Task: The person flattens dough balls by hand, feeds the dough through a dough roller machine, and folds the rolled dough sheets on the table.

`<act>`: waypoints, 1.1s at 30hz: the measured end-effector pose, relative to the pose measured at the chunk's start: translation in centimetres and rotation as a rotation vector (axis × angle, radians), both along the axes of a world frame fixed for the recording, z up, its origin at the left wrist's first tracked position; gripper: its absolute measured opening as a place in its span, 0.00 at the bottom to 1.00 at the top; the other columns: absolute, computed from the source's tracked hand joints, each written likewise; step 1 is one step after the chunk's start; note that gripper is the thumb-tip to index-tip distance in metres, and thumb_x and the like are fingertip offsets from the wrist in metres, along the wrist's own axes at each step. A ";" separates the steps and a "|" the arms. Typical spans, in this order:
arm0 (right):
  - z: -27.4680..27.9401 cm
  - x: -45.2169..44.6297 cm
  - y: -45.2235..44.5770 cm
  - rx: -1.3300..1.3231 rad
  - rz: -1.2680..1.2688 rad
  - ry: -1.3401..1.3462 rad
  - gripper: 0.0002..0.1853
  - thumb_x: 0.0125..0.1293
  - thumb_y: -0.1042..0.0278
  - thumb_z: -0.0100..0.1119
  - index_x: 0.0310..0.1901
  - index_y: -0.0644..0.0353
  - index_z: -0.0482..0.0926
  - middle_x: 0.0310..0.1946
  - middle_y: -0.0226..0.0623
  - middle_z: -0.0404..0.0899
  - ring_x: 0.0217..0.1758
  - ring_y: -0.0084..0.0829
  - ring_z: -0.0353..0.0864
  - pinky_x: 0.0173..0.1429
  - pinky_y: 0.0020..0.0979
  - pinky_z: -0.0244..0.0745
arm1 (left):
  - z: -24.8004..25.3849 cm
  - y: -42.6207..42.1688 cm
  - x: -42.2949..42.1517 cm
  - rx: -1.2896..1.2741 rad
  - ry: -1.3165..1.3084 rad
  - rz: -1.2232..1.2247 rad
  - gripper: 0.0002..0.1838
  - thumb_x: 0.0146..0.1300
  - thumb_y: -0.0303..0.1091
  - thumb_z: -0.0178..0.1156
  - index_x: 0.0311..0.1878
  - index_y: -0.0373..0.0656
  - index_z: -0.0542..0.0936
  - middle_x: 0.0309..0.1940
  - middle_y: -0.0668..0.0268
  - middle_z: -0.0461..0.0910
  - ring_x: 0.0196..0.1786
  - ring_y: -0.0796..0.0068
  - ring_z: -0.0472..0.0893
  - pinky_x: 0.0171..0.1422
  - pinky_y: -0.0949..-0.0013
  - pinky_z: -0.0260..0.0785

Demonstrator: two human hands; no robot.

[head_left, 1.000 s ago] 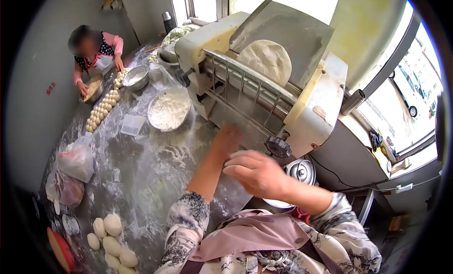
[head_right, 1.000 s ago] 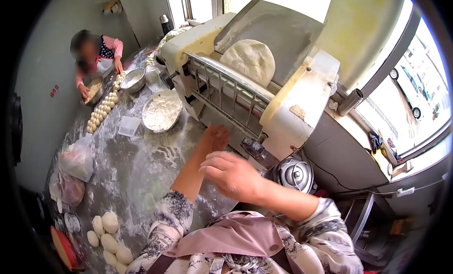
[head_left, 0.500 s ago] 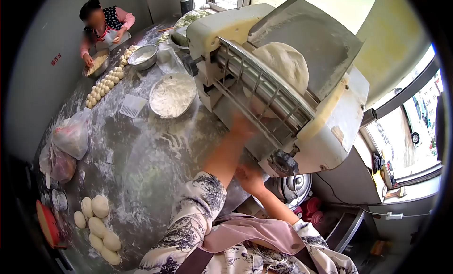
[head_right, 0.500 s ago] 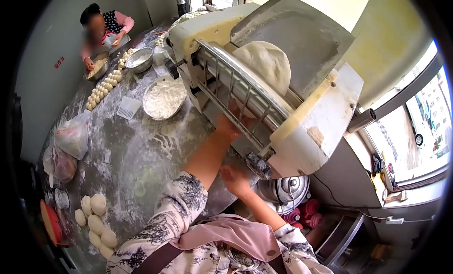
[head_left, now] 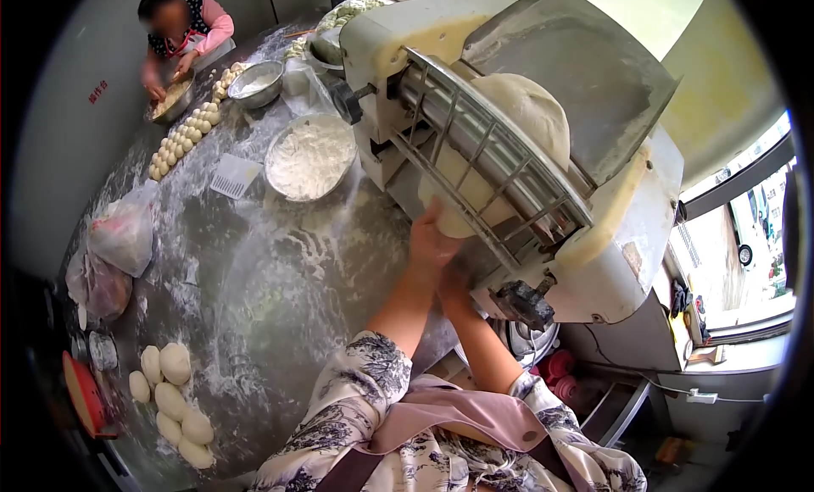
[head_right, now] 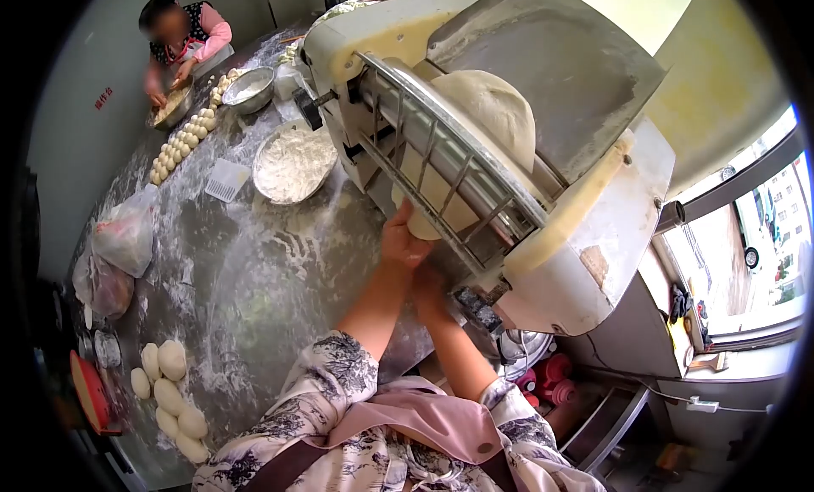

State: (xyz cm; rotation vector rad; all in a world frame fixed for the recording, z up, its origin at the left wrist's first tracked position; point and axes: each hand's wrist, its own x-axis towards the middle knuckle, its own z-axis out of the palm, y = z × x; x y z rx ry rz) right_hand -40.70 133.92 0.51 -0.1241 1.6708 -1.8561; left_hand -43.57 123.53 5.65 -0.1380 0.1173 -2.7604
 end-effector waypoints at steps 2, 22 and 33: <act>0.4 -0.8 -0.7 -0.125 -0.074 -0.134 0.20 0.69 0.59 0.51 0.58 0.59 0.70 0.53 0.39 0.74 0.56 0.36 0.74 0.55 0.36 0.73 | -1.0 -0.8 1.5 0.095 0.005 -0.083 0.25 0.72 0.42 0.49 0.65 0.36 0.66 0.60 0.52 0.74 0.61 0.52 0.75 0.66 0.49 0.67; 6.3 -7.3 -5.9 -1.195 0.072 -0.157 0.30 0.72 0.44 0.41 0.67 0.58 0.65 0.65 0.41 0.68 0.66 0.44 0.67 0.69 0.44 0.64 | -0.2 -4.1 16.5 -0.023 -0.477 0.055 0.23 0.74 0.43 0.47 0.65 0.39 0.67 0.60 0.60 0.74 0.62 0.61 0.74 0.65 0.57 0.68; 7.9 -6.8 -5.9 -0.444 0.021 0.437 0.27 0.75 0.49 0.36 0.67 0.58 0.63 0.67 0.40 0.65 0.67 0.42 0.64 0.69 0.41 0.62 | 1.1 -4.8 23.4 -0.050 -0.582 0.097 0.22 0.73 0.40 0.49 0.65 0.42 0.67 0.61 0.63 0.74 0.62 0.63 0.75 0.65 0.58 0.70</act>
